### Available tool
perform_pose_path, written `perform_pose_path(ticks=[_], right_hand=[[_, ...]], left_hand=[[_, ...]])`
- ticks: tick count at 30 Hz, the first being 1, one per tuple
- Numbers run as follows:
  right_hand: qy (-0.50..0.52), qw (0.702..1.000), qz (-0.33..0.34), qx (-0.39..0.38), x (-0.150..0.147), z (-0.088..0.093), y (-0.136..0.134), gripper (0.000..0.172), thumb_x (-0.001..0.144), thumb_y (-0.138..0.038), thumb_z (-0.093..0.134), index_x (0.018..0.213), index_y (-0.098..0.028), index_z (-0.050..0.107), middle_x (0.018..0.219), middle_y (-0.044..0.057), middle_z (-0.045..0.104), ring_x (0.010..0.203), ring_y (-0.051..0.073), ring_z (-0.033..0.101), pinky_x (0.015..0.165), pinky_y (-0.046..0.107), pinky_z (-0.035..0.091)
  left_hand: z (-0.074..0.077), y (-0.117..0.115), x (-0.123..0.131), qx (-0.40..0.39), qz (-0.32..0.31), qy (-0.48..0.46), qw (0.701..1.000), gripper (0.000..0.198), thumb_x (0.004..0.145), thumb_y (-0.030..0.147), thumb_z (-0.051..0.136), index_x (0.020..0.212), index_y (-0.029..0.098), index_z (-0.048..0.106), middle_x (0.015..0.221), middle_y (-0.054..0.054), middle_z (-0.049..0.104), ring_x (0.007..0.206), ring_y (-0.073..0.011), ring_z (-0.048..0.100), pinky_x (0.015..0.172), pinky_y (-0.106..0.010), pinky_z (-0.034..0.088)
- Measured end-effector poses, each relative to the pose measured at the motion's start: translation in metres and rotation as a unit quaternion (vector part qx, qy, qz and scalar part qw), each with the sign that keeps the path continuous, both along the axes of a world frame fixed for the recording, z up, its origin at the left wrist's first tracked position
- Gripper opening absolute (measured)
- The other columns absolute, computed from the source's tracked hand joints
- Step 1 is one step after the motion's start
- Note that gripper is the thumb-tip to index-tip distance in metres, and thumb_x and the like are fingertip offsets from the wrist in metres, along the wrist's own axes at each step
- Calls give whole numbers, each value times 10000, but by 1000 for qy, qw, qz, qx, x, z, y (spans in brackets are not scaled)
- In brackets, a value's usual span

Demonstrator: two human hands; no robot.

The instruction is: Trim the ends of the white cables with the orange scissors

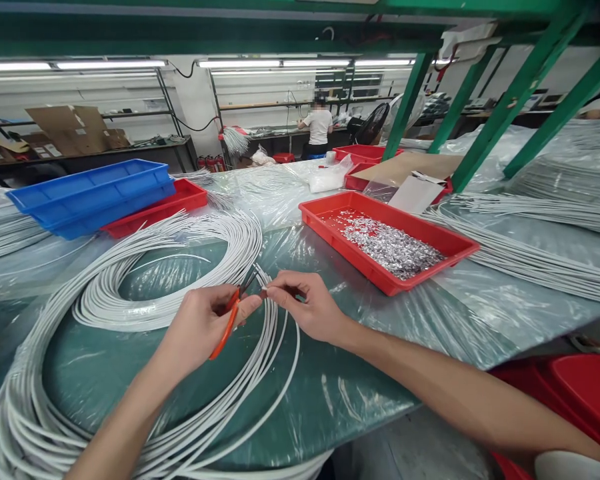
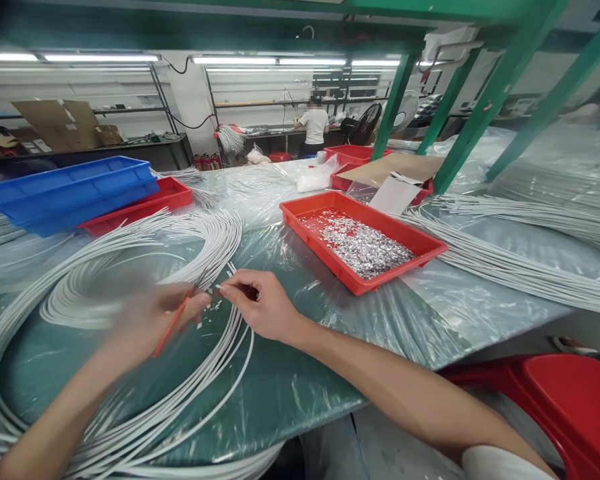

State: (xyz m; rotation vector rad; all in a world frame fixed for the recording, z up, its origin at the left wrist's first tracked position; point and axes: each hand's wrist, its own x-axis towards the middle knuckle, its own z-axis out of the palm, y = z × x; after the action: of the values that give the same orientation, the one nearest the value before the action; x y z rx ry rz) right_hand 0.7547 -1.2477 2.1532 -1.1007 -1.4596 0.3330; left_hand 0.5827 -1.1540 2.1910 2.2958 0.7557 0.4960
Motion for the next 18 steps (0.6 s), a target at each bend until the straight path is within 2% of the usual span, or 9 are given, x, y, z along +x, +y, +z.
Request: perform_pose_path(ticks=[8, 11, 18], right_hand=[[45, 999, 0, -27, 0, -1, 0, 286, 916, -350, 547, 813, -124, 690, 662, 12, 546, 574, 100, 384, 522, 237, 299], [67, 997, 9, -27, 1, 0, 1, 315, 908, -400, 554, 831, -130, 697, 671, 16, 550, 583, 106, 385, 534, 246, 297], [96, 994, 50, -23, 2, -1, 4, 322, 899, -429, 581, 821, -136, 691, 696, 15, 575, 559, 94, 375, 518, 239, 285]], left_hand=[[-4, -1, 2, 86, 22, 24, 996, 486, 849, 555, 546, 601, 180, 359, 551, 53, 328, 544, -91, 328, 504, -221, 224], [-5, 1, 1, 82, 20, 42, 996, 489, 856, 554, 530, 595, 183, 346, 542, 53, 313, 537, -92, 322, 497, -224, 215], [-8, 2, 2, 55, -25, 47, 997, 477, 837, 538, 557, 591, 182, 358, 564, 56, 275, 557, -93, 267, 501, -225, 189]])
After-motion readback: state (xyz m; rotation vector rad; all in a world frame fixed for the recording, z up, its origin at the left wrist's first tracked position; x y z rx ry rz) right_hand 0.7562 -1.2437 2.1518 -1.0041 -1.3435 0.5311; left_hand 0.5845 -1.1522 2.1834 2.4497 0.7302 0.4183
